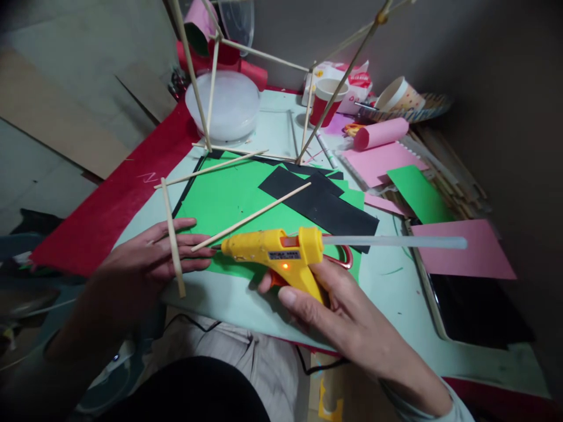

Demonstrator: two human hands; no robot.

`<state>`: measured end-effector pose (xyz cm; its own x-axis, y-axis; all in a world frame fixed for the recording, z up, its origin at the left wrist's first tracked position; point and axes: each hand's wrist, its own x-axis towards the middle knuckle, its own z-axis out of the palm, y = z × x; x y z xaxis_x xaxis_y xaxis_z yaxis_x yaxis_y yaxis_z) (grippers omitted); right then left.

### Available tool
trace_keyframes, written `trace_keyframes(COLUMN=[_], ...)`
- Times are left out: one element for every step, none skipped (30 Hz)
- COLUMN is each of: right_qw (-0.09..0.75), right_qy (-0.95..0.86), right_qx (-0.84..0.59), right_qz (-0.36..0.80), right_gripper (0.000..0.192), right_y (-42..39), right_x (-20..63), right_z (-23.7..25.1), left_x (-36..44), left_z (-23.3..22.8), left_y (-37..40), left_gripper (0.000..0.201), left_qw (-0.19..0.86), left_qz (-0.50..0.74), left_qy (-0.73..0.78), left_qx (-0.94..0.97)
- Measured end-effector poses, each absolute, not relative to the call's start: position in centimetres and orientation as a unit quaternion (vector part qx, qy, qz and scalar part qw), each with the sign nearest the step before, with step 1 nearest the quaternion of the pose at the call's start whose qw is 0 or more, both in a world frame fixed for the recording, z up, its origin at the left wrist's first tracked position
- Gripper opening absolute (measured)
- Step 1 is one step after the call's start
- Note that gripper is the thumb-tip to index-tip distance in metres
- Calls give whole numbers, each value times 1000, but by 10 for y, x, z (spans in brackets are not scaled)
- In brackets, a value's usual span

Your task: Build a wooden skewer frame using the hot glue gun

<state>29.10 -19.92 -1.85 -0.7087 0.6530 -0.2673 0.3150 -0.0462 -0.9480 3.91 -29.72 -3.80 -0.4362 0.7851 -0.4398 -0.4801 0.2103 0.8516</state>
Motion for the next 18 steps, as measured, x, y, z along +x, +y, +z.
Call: trace_keyframes(right_qw=[139, 143, 146, 147, 146, 145, 143, 143, 144, 144, 145, 145, 144, 143, 142, 140, 136, 131], right_qy=[-684, -687, -690, -691, -692, -692, -694, -700, -709, -720, -732, -743, -753, -760, -765, -767, -769, -769], right_qx=[-349, -340, -336, -333, -332, -332, -332, -333, -336, -338, -335, -330, -324, -319, -313, -311, -312, -314], right_qz=[626, 626, 625, 625, 624, 624, 622, 616, 603, 589, 575, 563, 554, 548, 545, 543, 541, 540], right_gripper=[22, 24, 26, 28, 31, 34, 35, 35, 35, 33, 31, 30, 29, 28, 27, 27, 27, 28], right_y=[-199, -199, -199, -200, -200, -201, -201, -202, -202, -203, -203, -203, -202, -202, -202, -202, -201, -201], right_x=[289, 287, 286, 285, 284, 284, 283, 283, 282, 282, 281, 280, 280, 279, 278, 277, 277, 276], right_z=[-19, -20, -22, -23, -24, -24, -25, -25, -25, -25, -24, -24, -23, -23, -22, -22, -21, -21], left_x=[38, 37, 36, 35, 34, 34, 33, 33, 32, 32, 32, 32, 32, 31, 31, 32, 32, 32], left_z=[-38, -39, -40, -41, -42, -44, -45, -45, -46, -47, -47, -46, -46, -45, -44, -44, -43, -42], left_y=[-299, -300, -301, -302, -302, -302, -303, -303, -302, -302, -302, -301, -301, -300, -300, -299, -299, -299], left_gripper=[42, 41, 40, 39, 38, 35, 32, 30, 27, 25, 23, 23, 23, 24, 24, 25, 26, 25], left_qw=[518, 522, 525, 527, 529, 530, 529, 529, 528, 526, 524, 523, 524, 525, 527, 528, 529, 528], left_qz=[617, 620, 622, 624, 623, 622, 622, 619, 617, 615, 614, 612, 611, 610, 609, 608, 606, 606], left_qy=[578, 571, 564, 558, 555, 553, 553, 555, 557, 560, 563, 565, 567, 567, 567, 569, 572, 574], left_qx=[131, 133, 138, 145, 152, 159, 165, 170, 174, 176, 178, 178, 177, 175, 171, 166, 161, 156])
